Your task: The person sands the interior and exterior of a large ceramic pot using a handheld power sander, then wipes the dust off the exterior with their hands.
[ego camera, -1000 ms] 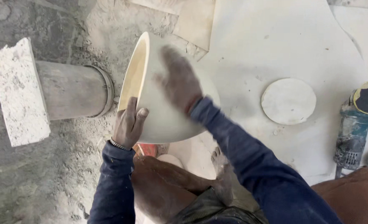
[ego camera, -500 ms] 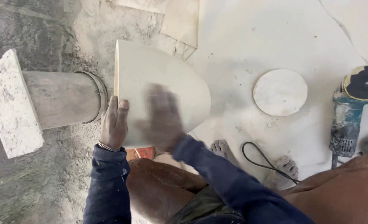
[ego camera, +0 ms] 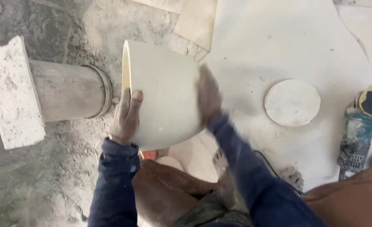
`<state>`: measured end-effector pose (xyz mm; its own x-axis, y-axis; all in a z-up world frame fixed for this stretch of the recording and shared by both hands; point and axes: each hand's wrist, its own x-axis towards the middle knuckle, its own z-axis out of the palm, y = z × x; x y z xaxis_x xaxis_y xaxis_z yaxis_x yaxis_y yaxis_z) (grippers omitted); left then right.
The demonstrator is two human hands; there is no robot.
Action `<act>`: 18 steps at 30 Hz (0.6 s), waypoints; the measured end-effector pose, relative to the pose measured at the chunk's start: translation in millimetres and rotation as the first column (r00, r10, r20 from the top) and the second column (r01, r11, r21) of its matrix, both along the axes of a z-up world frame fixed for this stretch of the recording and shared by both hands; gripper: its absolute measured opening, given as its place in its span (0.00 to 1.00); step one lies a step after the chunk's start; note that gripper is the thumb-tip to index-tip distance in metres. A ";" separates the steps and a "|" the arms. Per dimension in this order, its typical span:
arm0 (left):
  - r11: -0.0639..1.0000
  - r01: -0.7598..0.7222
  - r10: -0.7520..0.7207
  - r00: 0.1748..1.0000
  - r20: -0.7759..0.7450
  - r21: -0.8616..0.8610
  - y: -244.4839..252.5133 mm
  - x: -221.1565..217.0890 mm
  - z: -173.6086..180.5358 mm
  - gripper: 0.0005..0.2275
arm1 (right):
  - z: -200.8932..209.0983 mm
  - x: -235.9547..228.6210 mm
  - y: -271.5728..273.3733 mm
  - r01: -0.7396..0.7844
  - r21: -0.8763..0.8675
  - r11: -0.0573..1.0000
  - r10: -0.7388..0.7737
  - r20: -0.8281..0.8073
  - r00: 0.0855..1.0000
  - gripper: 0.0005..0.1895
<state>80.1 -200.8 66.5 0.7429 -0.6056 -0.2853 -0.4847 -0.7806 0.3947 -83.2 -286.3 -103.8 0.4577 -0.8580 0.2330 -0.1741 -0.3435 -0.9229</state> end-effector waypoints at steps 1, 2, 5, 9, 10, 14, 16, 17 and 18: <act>0.998 -0.045 0.046 0.999 -0.009 0.031 7.4 -3.3 -0.7 0.35 | 9.9 -4.3 -29.3 0.012 0.468 0.884 0.047 -0.115 0.992 0.31; 0.998 -0.053 0.054 0.998 -0.017 0.030 12.3 -4.1 -0.6 0.35 | 0.2 5.6 3.2 0.009 0.467 0.884 0.055 -0.123 0.991 0.31; 0.994 -0.111 0.111 0.993 -0.025 0.025 -8.6 -4.9 -2.5 0.37 | 8.3 30.3 34.7 -0.349 0.571 0.743 -0.276 0.737 0.617 0.28; 0.969 0.118 -0.135 0.989 -0.067 -0.219 12.4 1.8 -1.5 0.26 | 31.6 49.4 -7.0 -0.127 -0.337 0.933 0.083 -0.143 0.986 0.32; 0.969 0.135 -0.156 0.984 -0.088 -0.209 28.7 -2.0 -3.9 0.26 | 7.5 49.3 -24.4 -0.172 0.038 0.984 0.176 -0.265 0.948 0.26; 0.969 0.118 -0.142 0.985 -0.097 -0.216 25.1 -7.4 3.0 0.26 | -53.9 0.7 -44.1 -0.215 0.498 0.840 0.275 -0.049 0.960 0.34; 0.971 0.094 -0.117 0.988 -0.098 -0.219 14.0 -13.3 3.5 0.28 | -112.9 -21.6 14.3 0.075 0.350 0.934 -0.102 0.060 0.993 0.31; 0.971 0.097 -0.123 0.986 -0.109 -0.218 20.2 -12.1 -1.2 0.28 | -89.6 -26.9 44.4 0.085 0.351 0.933 -0.109 0.048 0.993 0.31; 0.963 0.078 -0.110 0.988 -0.112 -0.259 24.9 -7.9 -3.4 0.26 | -65.3 -26.0 72.6 0.137 0.255 0.957 -0.155 0.053 0.986 0.32</act>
